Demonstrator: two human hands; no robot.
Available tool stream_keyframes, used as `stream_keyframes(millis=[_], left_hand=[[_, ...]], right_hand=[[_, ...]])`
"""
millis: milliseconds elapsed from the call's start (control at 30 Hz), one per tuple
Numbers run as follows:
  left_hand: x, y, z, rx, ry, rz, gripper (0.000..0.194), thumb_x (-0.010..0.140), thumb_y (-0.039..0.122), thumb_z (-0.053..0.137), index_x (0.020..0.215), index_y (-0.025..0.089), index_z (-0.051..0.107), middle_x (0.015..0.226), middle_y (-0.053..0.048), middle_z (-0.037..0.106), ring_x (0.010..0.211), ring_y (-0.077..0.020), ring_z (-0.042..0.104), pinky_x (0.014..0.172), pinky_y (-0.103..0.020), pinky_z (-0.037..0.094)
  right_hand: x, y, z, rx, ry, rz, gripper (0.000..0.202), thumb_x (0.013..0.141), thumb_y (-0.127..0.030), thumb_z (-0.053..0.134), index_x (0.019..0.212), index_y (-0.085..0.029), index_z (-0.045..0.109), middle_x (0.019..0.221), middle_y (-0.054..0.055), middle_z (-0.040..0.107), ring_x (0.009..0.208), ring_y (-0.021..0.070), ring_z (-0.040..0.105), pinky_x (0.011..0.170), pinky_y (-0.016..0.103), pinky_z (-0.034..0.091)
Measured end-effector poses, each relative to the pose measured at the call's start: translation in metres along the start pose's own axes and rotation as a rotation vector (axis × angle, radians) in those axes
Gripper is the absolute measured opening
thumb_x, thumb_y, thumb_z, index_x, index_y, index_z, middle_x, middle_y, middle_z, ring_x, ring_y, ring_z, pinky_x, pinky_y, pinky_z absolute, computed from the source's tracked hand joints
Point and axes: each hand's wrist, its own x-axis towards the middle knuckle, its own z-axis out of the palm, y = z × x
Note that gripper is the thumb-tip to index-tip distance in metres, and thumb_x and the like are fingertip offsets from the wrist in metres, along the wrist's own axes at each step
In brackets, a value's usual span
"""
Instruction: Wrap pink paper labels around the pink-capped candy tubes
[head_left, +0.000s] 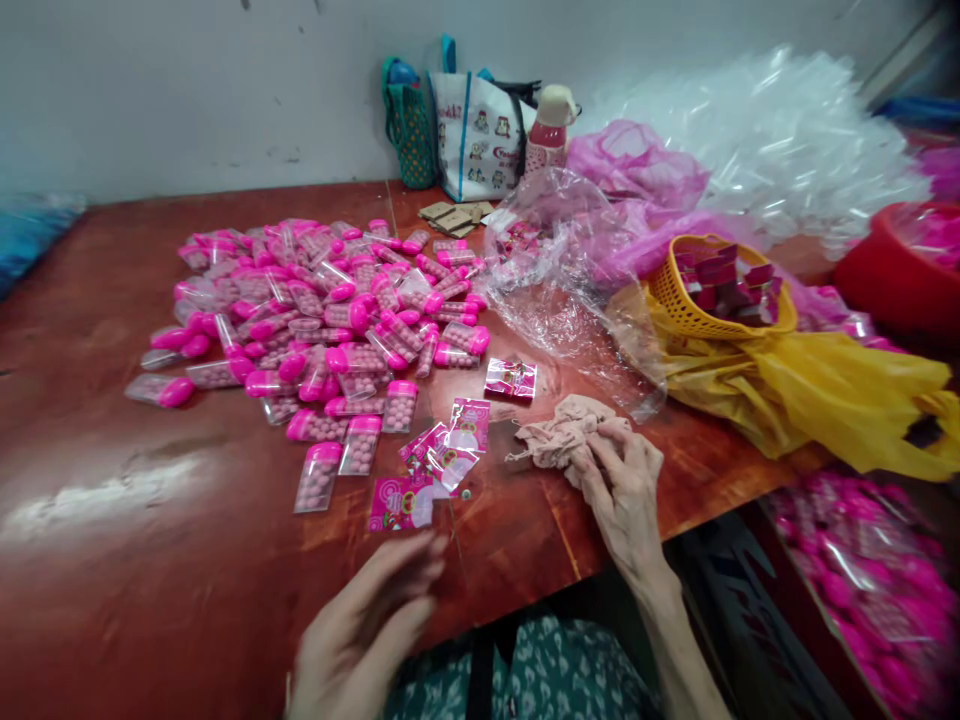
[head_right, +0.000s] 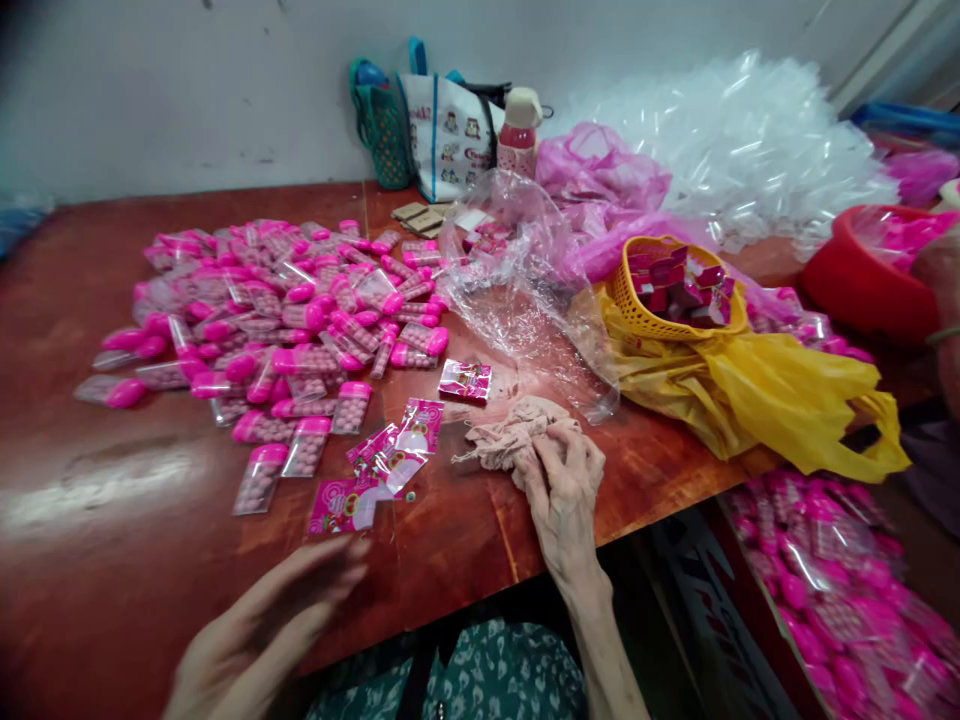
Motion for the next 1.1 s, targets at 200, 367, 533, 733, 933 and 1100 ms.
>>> stream_keyframes(millis=[200, 367, 533, 733, 933, 1100], left_hand=[[0.098, 0.036, 0.136, 1.013, -0.255, 0.888, 0.027, 0.087, 0.013, 0.042, 0.111, 0.016, 0.054, 0.114, -0.012, 0.058, 0.107, -0.0252, 0.052, 0.087, -0.043, 0.045], [0.129, 0.022, 0.181, 1.075, -0.244, 0.912, 0.022, 0.090, 0.017, 0.036, 0.096, 0.013, 0.057, 0.092, -0.010, 0.062, 0.088, -0.0223, 0.059, 0.075, -0.036, 0.047], [0.149, 0.025, 0.189, 1.040, -0.195, 0.850, 0.026, 0.091, 0.022, 0.033, 0.091, 0.014, 0.057, 0.084, -0.009, 0.064, 0.076, -0.0198, 0.061, 0.062, -0.029, 0.047], [0.127, 0.033, 0.165, 0.937, -0.216, 0.906, 0.022, 0.089, 0.024, 0.041, 0.104, 0.018, 0.055, 0.104, -0.006, 0.063, 0.092, -0.0191, 0.059, 0.080, -0.033, 0.047], [0.080, 0.012, 0.059, 0.847, -0.032, 0.857, 0.040, 0.085, 0.021, 0.050, 0.124, 0.019, 0.043, 0.117, -0.009, 0.056, 0.107, -0.0212, 0.051, 0.089, -0.036, 0.045], [0.065, -0.021, -0.003, 0.872, 0.214, 0.748, 0.019, 0.083, 0.017, 0.052, 0.100, 0.016, 0.060, 0.105, -0.013, 0.059, 0.099, -0.0286, 0.051, 0.084, -0.049, 0.045]], right_hand=[[-0.015, 0.007, -0.011, 0.026, -0.052, -0.069, 0.040, 0.089, -0.033, 0.045, 0.124, -0.015, 0.048, 0.132, 0.014, 0.042, 0.121, 0.0282, 0.035, 0.099, 0.047, 0.032], [0.005, 0.014, 0.008, -0.081, 0.175, 0.034, 0.028, 0.092, -0.024, 0.031, 0.092, -0.015, 0.058, 0.099, 0.013, 0.058, 0.092, 0.0258, 0.047, 0.080, 0.042, 0.040], [0.028, 0.024, 0.015, -0.134, 0.222, 0.092, 0.036, 0.093, -0.034, 0.030, 0.075, -0.018, 0.057, 0.071, 0.009, 0.053, 0.071, 0.0246, 0.042, 0.065, 0.038, 0.037], [0.013, 0.022, 0.013, -0.069, 0.221, 0.019, 0.034, 0.093, -0.033, 0.030, 0.088, -0.016, 0.059, 0.092, 0.012, 0.060, 0.087, 0.0248, 0.048, 0.077, 0.041, 0.039], [0.002, -0.003, -0.020, 0.065, 0.158, -0.011, 0.030, 0.086, -0.041, 0.049, 0.104, -0.019, 0.059, 0.104, 0.010, 0.061, 0.099, 0.0248, 0.052, 0.085, 0.041, 0.042], [0.023, -0.068, -0.013, 0.284, 0.119, -0.025, 0.020, 0.086, -0.032, 0.053, 0.100, -0.021, 0.062, 0.097, 0.007, 0.061, 0.095, 0.0224, 0.053, 0.087, 0.038, 0.040]])
